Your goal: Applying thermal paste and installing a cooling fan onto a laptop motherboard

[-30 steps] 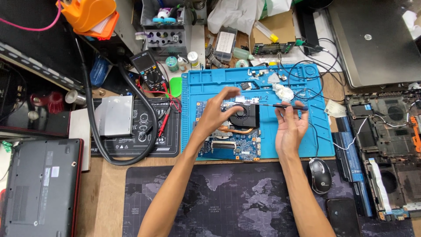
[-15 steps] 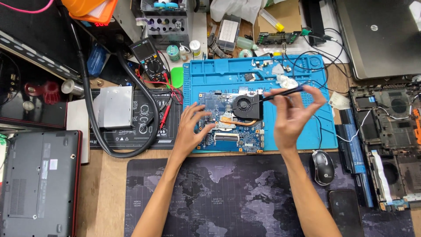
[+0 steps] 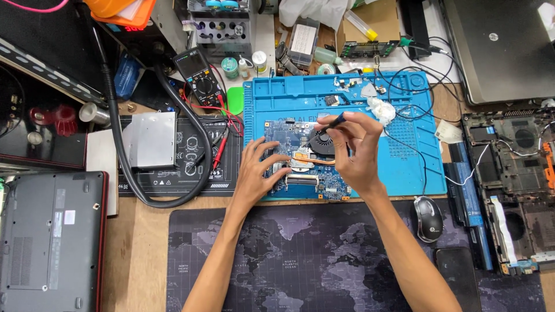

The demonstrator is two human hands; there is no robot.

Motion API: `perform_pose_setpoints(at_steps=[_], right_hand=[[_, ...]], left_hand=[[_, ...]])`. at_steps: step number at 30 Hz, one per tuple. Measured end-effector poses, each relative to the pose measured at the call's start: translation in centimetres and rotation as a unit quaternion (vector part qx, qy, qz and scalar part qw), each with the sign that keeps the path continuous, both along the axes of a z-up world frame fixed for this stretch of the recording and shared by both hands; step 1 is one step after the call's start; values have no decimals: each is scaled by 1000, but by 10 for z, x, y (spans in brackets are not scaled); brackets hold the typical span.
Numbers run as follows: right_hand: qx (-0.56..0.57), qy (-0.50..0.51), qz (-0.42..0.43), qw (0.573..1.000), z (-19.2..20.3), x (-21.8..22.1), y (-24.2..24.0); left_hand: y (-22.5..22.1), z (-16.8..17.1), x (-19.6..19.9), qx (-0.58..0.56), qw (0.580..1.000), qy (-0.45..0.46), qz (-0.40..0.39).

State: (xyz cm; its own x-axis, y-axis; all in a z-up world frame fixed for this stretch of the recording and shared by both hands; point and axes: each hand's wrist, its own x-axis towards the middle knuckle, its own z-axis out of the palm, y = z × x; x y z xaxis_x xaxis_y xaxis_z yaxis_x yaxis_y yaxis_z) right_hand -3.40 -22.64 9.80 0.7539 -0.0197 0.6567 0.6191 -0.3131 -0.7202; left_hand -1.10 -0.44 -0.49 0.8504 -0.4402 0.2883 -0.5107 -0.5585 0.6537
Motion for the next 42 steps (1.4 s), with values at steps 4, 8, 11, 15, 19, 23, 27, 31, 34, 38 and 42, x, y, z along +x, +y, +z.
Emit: perform_pose_setpoints(at_steps=[4, 8, 11, 15, 19, 23, 27, 31, 34, 38, 42], right_hand=[[-9, 1, 5, 1000, 1, 0, 0], [-35, 2, 6, 999, -3, 3, 2], [-44, 2, 10, 999, -6, 5, 5], [-49, 9, 13, 999, -6, 5, 8], [-51, 10, 13, 999, -5, 6, 8], [-53, 2, 11, 999, -4, 7, 8], [-54, 3, 3, 999, -1, 6, 7], [-51, 1, 5, 999, -5, 7, 9], [-54, 6, 14, 998, -8, 7, 9], [-57, 10, 12, 998, -9, 6, 9], [-63, 10, -8, 998, -12, 7, 9]], left_hand=[[-4, 7, -3, 0, 1000, 5, -2], [-9, 2, -6, -1, 1000, -12, -2], [-10, -1, -7, -14, 1000, -25, 1], [-10, 0, -7, -38, 999, -28, 5], [-9, 2, -8, -45, 999, -25, 6], [-9, 2, -8, -46, 999, -26, 6], [-9, 1, -8, -43, 999, -26, 5], [-9, 5, -9, -42, 999, -22, 4], [-8, 4, -8, -40, 999, -20, 4], [-9, 5, -7, -36, 999, -14, 4], [-10, 6, -7, -35, 999, -13, 7]])
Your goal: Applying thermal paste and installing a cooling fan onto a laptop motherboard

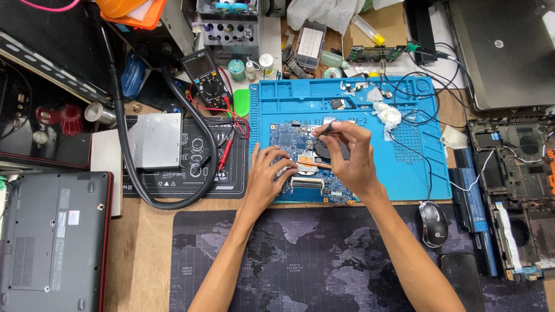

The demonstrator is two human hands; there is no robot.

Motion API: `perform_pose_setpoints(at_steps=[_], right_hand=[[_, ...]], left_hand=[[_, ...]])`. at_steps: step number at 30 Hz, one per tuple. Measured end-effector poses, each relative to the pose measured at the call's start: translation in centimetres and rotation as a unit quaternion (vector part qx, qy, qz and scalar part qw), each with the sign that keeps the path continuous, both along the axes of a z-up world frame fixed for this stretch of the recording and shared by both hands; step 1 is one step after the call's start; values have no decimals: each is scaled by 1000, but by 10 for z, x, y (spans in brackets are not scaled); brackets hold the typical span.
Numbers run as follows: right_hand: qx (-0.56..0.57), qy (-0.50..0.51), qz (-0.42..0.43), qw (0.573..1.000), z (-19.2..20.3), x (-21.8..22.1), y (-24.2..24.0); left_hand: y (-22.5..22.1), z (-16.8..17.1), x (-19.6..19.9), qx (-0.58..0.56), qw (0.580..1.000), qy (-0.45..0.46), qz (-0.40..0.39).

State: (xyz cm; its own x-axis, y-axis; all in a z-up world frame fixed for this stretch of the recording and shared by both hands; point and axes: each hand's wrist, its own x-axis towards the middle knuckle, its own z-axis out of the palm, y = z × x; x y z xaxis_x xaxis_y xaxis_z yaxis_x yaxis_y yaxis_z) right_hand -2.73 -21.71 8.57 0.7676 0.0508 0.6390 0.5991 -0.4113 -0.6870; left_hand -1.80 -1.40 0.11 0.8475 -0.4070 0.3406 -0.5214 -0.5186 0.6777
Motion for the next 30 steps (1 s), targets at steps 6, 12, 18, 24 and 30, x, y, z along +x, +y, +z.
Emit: perform_pose_setpoints(at_steps=[6, 12, 18, 24, 30], right_hand=[[-34, -10, -30, 999, -13, 7, -10], [13, 24, -5, 1000, 26, -1, 10], [-52, -23, -45, 997, 8, 0, 1], [22, 52, -5, 998, 24, -3, 5], [9, 52, -5, 999, 33, -3, 11]], left_hand=[[-1, -6, 1, 9, 1000, -3, 9], [0, -8, 2, 11, 1000, -11, 7], [0, -3, 0, 10, 1000, -5, 4], [5, -1, 3, -5, 1000, 14, -16], [5, 3, 2, -21, 999, 34, -19]])
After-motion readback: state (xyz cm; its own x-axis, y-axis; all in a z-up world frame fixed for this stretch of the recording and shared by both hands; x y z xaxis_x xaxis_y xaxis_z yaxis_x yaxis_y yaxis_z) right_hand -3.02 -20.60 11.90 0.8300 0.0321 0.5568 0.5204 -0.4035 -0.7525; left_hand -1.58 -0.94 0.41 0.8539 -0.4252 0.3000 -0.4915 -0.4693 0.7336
